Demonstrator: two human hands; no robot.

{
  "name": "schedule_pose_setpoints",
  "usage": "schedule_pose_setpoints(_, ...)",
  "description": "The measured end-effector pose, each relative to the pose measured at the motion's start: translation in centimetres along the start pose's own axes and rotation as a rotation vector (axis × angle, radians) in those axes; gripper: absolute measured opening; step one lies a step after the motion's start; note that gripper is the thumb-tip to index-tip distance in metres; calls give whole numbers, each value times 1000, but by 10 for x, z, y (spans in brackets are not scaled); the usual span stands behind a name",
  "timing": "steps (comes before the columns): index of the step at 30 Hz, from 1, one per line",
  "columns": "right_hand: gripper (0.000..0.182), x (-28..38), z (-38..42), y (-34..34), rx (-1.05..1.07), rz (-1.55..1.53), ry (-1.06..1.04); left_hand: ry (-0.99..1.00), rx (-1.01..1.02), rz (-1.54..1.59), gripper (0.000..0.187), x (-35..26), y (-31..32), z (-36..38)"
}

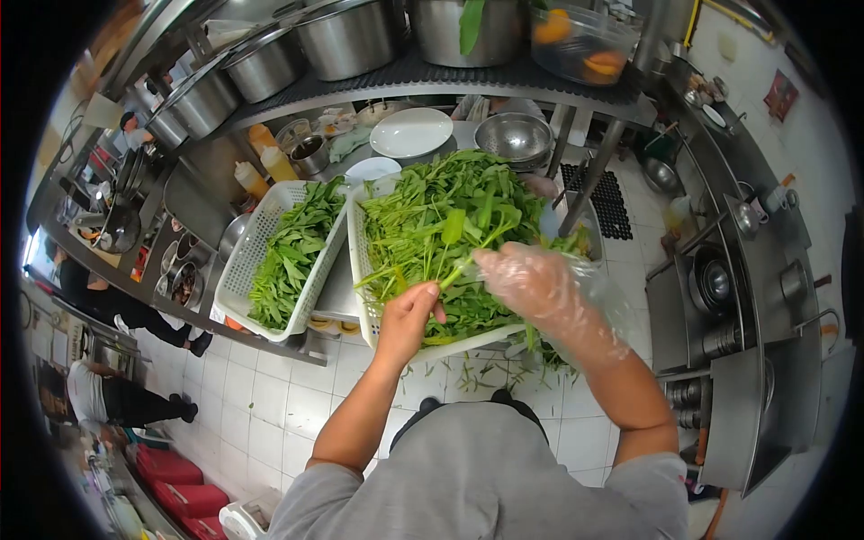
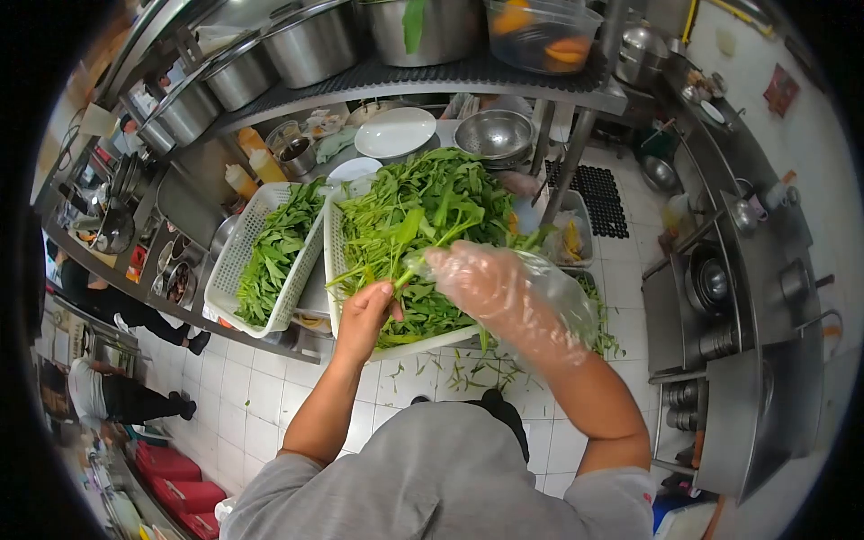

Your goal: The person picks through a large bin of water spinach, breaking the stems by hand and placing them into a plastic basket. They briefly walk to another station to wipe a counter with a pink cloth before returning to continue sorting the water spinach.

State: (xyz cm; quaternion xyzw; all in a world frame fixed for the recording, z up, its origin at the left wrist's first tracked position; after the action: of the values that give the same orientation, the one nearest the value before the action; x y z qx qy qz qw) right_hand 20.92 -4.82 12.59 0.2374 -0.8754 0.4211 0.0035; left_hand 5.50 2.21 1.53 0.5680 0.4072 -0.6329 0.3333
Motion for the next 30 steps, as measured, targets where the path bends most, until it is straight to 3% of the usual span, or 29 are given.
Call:
schedule_pose_setpoints(3, 14, 8, -7, 28, 197, 78, -147, 66, 21, -44, 30, -8, 1, 8)
schedule_pose_setpoints(7, 11, -3, -3, 42, 66, 48, -235, 19, 2, 0, 28, 3, 2, 18)
schedule_pose_setpoints(9, 9, -72, -5, 30, -213, -589, 375, 67, 13, 43, 30, -1, 8, 26)
schedule_pose_setpoints(10, 15, -89, 7, 17, -293, -995, 938, 64, 7, 47, 30, 0, 5, 27)
schedule_pose_setpoints(11, 21, -126, 13, 30, -317, -1222, 853, 7, -63, 121, 33, 7, -5, 26)
schedule_pose_setpoints(12, 23, -121, 13, 20, -324, -1383, 949, -48, -131, 195, 36, 13, -16, 24)
schedule_pose_setpoints(16, 23, -125, 23, 12, -368, -1520, 894, -146, -228, 747, 40, 25, -32, 17)
schedule_pose_setpoints(20, 22, -152, 46, 6, -618, -1694, 772, -129, -202, 926, 39, 36, -41, 9)
schedule_pose_setpoints(22, 20, -155, 58, 5, -623, -1730, 749, -133, -252, 1051, 38, 40, -47, 5)
schedule_pose_setpoints(24, 18, -155, 69, 7, -654, -1768, 794, -136, -280, 1056, 30, 40, -45, 2)
schedule_pose_setpoints(26, 17, -149, 74, 5, -684, -1760, 813, -151, -240, 794, 22, 36, -41, -2)
schedule_pose_setpoints(28, 16, -151, 80, 11, -625, -1800, 727, -141, -163, 786, 22, 31, -31, -7)
schedule_pose_setpoints(30, 15, -147, 87, 19, -560, -1923, 675, -210, -78, 584, 27, 30, -12, -14)
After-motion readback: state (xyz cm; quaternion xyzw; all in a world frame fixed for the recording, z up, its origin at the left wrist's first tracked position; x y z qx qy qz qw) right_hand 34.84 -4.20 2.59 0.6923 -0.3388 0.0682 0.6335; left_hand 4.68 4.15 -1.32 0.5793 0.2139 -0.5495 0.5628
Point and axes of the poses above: each hand's wrist, its own z-axis away from the middle knuckle, its own y-axis out of the palm, x = y × z, the point moved 8 cm from there along -z, towards the middle knuckle, and after that the axes turned 5 degrees about -z, right-handed, at the moved point
